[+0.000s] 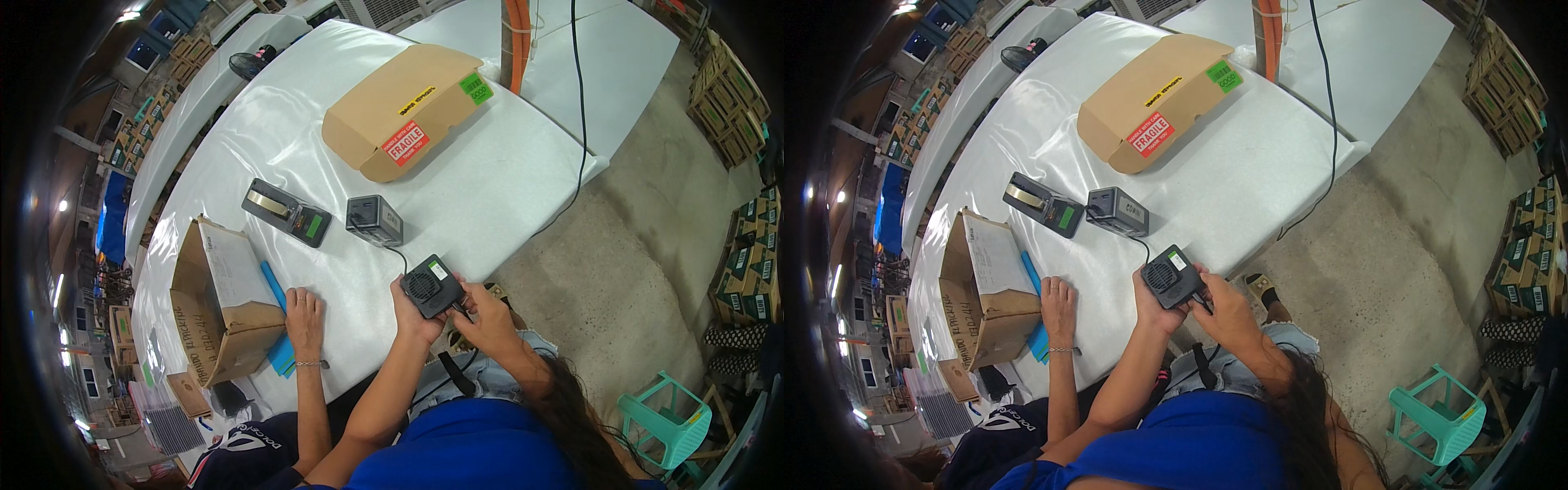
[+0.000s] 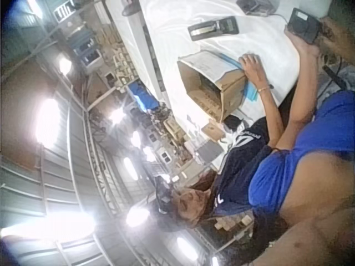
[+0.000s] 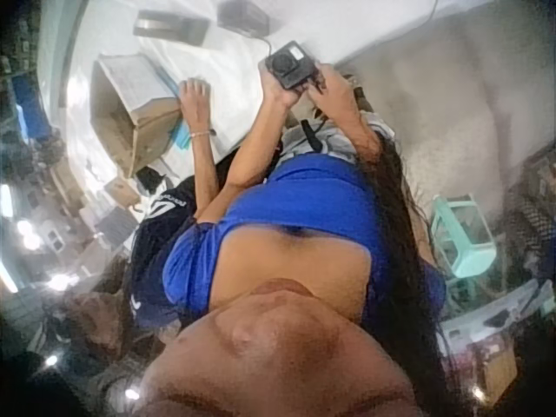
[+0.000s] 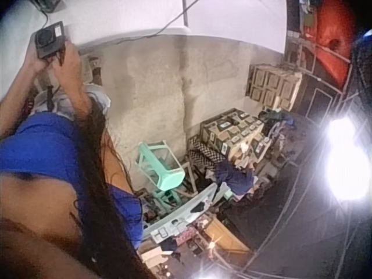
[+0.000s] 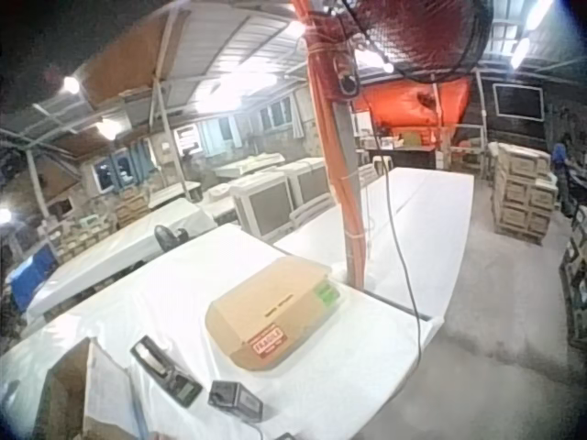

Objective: The person wraps black power bricks with adhesive tape from a dispenser and organizes them on a table.

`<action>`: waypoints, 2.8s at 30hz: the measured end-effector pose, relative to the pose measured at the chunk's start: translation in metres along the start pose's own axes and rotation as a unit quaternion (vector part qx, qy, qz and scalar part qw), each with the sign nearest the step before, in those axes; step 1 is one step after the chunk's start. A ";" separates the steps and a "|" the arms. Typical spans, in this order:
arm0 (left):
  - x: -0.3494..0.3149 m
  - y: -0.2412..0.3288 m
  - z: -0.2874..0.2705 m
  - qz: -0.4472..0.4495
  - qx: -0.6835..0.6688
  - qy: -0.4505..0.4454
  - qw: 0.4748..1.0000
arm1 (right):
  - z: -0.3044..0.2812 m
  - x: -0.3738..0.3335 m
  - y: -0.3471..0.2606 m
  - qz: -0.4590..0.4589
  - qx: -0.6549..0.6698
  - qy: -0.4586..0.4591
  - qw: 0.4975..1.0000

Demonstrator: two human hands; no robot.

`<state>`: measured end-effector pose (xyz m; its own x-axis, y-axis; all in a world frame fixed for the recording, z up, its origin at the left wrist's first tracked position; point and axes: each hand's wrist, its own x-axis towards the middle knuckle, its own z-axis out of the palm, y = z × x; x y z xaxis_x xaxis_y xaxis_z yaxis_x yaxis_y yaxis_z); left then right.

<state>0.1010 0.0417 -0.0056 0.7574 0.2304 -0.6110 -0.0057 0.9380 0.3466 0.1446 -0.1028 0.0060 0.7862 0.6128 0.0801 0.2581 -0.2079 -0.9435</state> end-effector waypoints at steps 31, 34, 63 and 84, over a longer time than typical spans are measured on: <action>0.006 0.002 -0.005 -0.038 -0.028 -0.011 0.999 | 0.000 0.000 0.006 0.028 -0.031 -0.009 0.999; 0.005 -0.005 -0.005 0.006 -0.030 0.005 1.000 | 0.008 -0.005 0.021 0.010 -0.018 0.031 0.999; 0.017 0.010 -0.009 0.003 0.069 -0.001 0.998 | 0.013 0.002 0.030 0.102 0.364 -0.021 0.926; 0.010 0.006 -0.016 -0.004 0.059 -0.011 0.998 | 0.018 0.004 0.038 0.103 0.345 -0.017 0.933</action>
